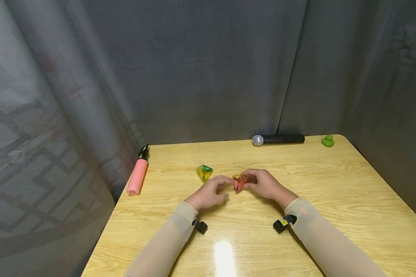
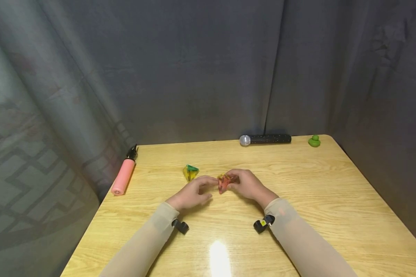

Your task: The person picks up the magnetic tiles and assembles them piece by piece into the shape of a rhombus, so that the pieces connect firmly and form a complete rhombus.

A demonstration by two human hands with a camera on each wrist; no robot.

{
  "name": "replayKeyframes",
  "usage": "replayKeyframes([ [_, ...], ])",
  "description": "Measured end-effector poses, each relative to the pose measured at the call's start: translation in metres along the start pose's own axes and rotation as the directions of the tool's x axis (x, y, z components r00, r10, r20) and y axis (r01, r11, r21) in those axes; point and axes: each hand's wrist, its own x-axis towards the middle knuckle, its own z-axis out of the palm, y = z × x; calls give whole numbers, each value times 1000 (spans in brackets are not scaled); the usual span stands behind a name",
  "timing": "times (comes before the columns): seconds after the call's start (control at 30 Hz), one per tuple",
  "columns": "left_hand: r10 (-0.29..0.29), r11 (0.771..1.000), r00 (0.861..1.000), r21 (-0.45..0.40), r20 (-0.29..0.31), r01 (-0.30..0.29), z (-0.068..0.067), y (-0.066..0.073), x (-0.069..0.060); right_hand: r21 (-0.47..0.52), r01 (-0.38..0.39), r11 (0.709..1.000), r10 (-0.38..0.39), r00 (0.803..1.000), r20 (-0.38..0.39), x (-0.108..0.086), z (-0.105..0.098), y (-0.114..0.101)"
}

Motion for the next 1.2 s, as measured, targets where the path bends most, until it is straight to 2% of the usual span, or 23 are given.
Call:
replayKeyframes([
  [0.17, 33, 996, 994, -84, -106, -42, -9, 6, 1, -10, -5, 1000, 4, 1000, -14, 0, 0, -1],
  [0.27, 44, 996, 980, -71, -193, -59, -18, 11, 0, -22, -11, 1000, 10, 1000, -29, 0, -1, -1],
  [0.33, 63, 996, 960, -39, -272, -77, -25, 11, -1, -25, -21, 999, 20, 999, -39, -1, -1, -1],
  [0.4, 81, 996, 932, 3, -353, -86, -32, 10, -1, -30, -27, 999, 26, 999, -45, -1, -2, -1],
  [0.47, 78, 997, 905, 31, -418, -72, -39, 5, -2, -34, -36, 999, 34, 998, -51, -1, -2, 0],
  [0.53, 51, 999, 890, 34, -453, -40, -44, -1, -3, -38, -41, 998, 38, 998, -55, -1, -4, 1],
  [0.6, -1, 1000, 890, 18, -457, 10, -49, -9, -5, -44, -50, 998, 48, 997, -58, -1, -4, 2],
  [0.7, -85, 996, 897, -23, -434, 83, -54, -22, -9, -45, -70, 997, 67, 996, -59, 0, -6, 4],
  [0.77, -122, 992, 904, -51, -411, 111, -56, -30, -10, -43, -85, 995, 83, 995, -59, 0, -6, 5],
  [1.0, -163, 984, 926, -122, -339, 129, -61, -48, -16, -29, -92, 995, 91, 994, -59, -1, -6, 6],
  [1.2, -215, 969, 928, -181, -303, 165, -62, -57, -19, -25, -88, 996, 86, 994, -69, -1, -6, 8],
])
